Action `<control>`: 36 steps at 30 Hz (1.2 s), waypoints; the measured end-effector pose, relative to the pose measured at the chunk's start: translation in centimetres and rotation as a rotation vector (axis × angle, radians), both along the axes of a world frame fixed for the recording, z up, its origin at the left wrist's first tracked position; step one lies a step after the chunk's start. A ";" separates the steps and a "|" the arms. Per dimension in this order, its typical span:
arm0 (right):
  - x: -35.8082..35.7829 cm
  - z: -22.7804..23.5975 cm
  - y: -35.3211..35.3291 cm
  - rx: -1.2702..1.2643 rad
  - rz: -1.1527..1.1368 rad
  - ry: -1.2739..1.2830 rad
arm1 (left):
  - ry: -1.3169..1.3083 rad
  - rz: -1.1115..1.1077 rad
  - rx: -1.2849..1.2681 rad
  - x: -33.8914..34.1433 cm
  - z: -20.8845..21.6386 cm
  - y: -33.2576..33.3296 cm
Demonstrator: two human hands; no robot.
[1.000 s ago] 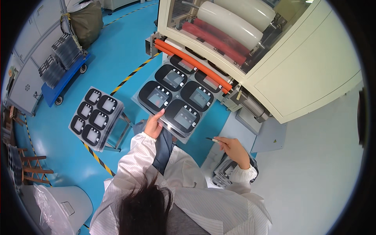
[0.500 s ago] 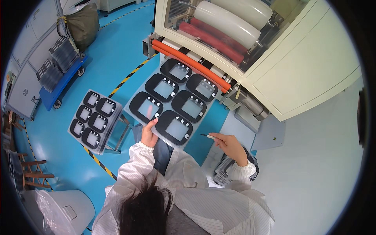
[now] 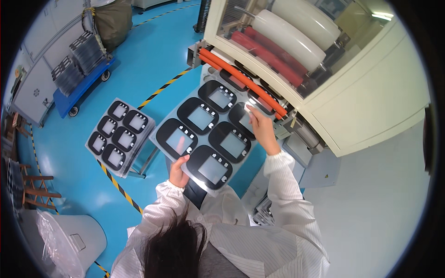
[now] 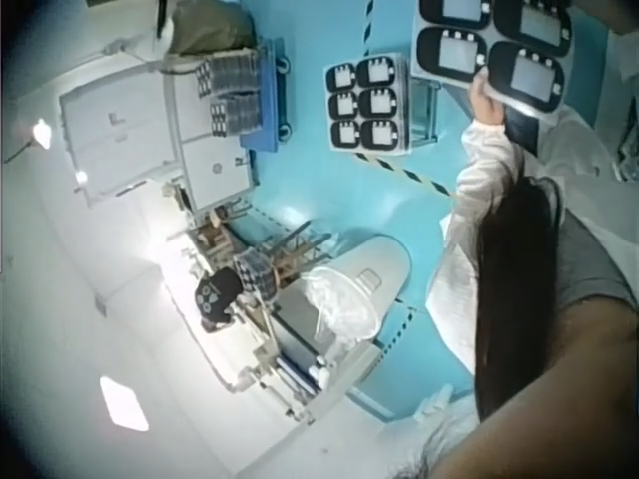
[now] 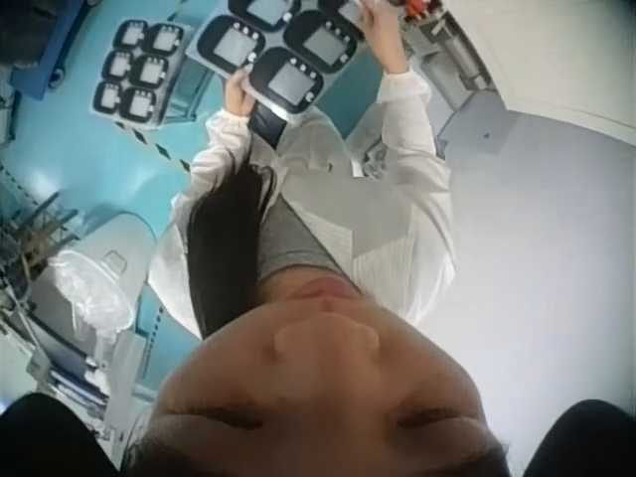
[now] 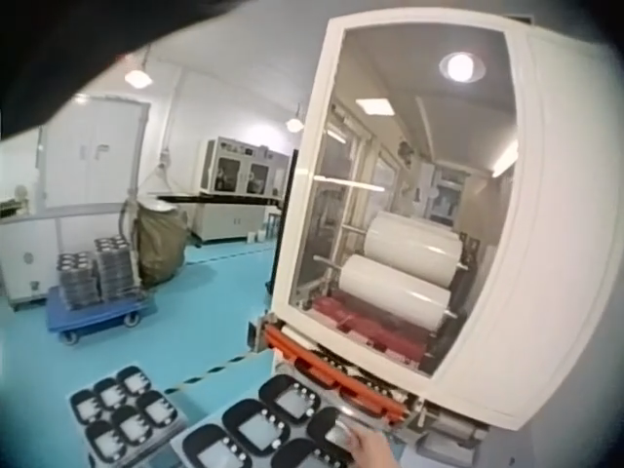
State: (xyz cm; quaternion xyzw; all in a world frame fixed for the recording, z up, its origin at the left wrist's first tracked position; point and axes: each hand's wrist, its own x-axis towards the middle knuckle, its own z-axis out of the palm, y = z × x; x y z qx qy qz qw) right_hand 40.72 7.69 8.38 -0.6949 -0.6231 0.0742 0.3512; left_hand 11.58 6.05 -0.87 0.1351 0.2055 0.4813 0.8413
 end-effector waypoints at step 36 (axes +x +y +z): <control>2.0 0.3 -11.4 -0.437 0.097 -0.236 | 0.021 0.045 -0.087 -9.2 -0.8 -4.8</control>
